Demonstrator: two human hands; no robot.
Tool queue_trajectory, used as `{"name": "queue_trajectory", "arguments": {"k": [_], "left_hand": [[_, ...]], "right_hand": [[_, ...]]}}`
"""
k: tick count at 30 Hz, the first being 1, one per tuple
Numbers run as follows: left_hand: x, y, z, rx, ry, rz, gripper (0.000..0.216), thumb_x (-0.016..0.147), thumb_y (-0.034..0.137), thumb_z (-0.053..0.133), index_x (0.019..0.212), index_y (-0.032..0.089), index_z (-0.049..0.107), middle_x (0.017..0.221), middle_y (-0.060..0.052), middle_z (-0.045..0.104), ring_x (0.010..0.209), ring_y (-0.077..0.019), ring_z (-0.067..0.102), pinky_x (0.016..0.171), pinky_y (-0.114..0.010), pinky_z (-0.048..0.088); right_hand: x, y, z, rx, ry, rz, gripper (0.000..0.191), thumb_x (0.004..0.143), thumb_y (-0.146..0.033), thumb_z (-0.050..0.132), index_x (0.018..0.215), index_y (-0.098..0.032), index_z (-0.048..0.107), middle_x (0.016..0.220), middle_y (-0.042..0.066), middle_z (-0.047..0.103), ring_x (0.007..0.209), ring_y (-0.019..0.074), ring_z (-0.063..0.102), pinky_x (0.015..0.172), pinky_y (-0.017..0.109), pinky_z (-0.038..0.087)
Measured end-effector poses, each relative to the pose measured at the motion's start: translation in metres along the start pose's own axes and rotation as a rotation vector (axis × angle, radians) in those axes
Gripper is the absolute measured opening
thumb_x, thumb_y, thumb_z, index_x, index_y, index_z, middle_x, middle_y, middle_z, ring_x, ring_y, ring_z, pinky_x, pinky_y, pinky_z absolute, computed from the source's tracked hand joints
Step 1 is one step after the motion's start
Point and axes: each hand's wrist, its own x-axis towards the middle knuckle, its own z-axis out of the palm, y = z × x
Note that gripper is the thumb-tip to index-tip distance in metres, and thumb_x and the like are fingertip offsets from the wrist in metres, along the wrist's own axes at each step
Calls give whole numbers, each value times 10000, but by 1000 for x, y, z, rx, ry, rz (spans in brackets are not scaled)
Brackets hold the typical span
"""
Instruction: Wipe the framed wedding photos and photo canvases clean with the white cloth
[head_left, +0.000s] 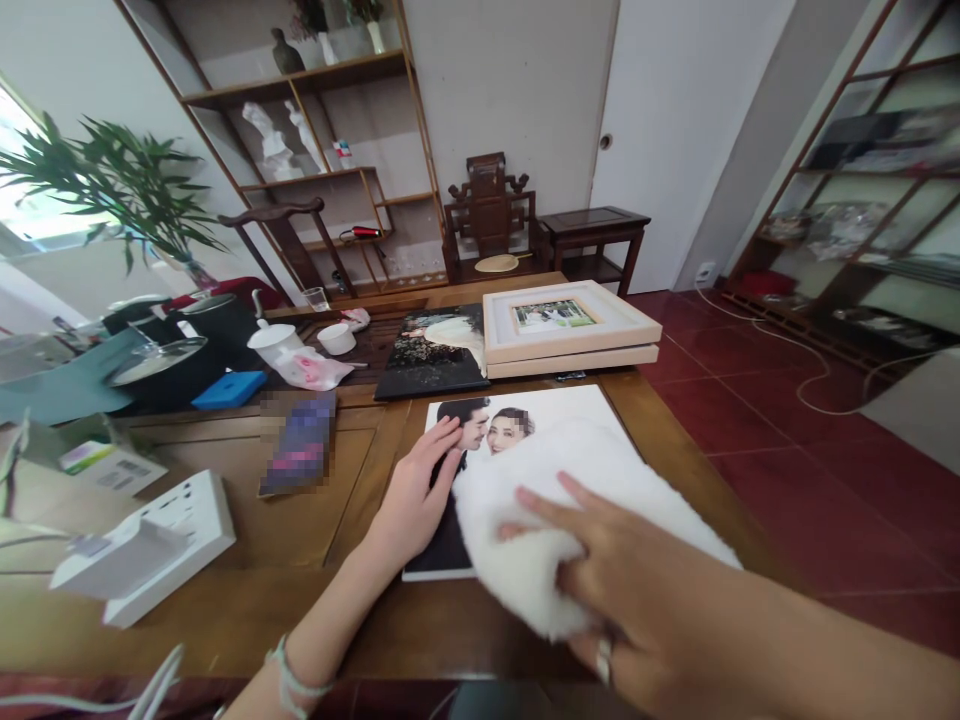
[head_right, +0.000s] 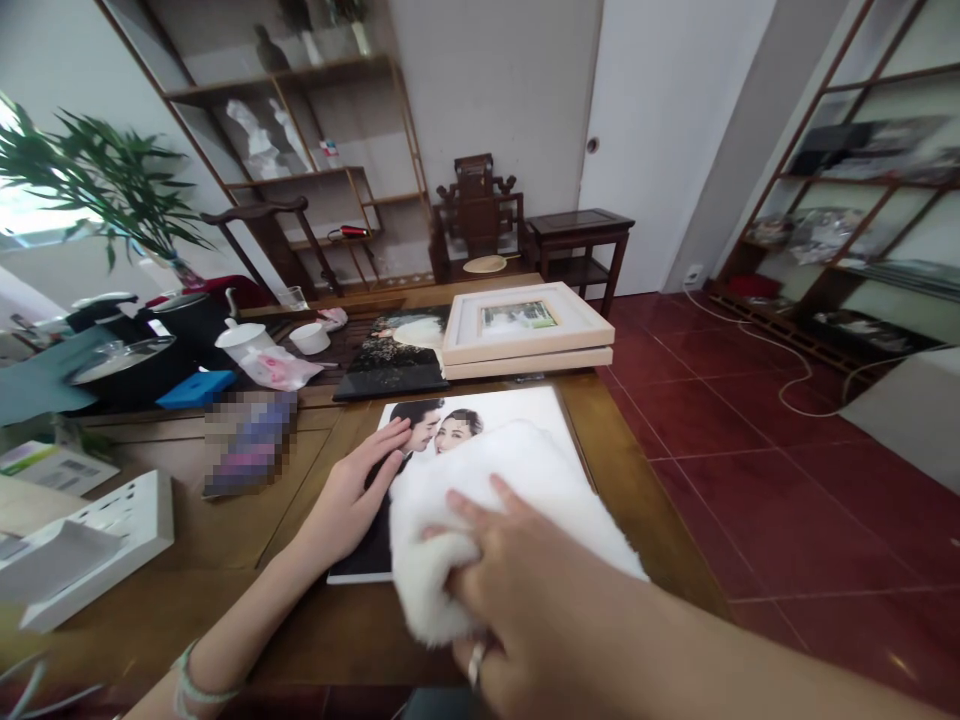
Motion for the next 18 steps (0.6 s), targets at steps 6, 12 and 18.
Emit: {"name": "queue_trajectory", "arguments": {"k": [6,12,18], "left_hand": [[1,1,0,47,-3,28,365,894,306,444,1176,135,599,1325,-118,534,1260,-237,460,1067,-429,354],[0,4,-1,62,9,23,344,896,315,452,1158,171,622,1278,-92,579,1181,-237,540,1021,-405,413],[0,3,-2,70,5,17,352,891,339,462,1142,166,638,1259,-90,595,1176,-254,543,1008,-397,426]], "right_hand": [[36,53,-13,3,234,192,236,846,-248,438,872,-166,658,1130,126,660,1237,320,451,1085,529,209],[108,64,-24,467,153,213,226,879,-326,375,846,-193,554,800,61,706,599,214,664,570,355,542],[138,59,-31,384,122,219,240,857,-373,400,755,-196,526,704,57,687,489,189,609,457,303,494]]}}
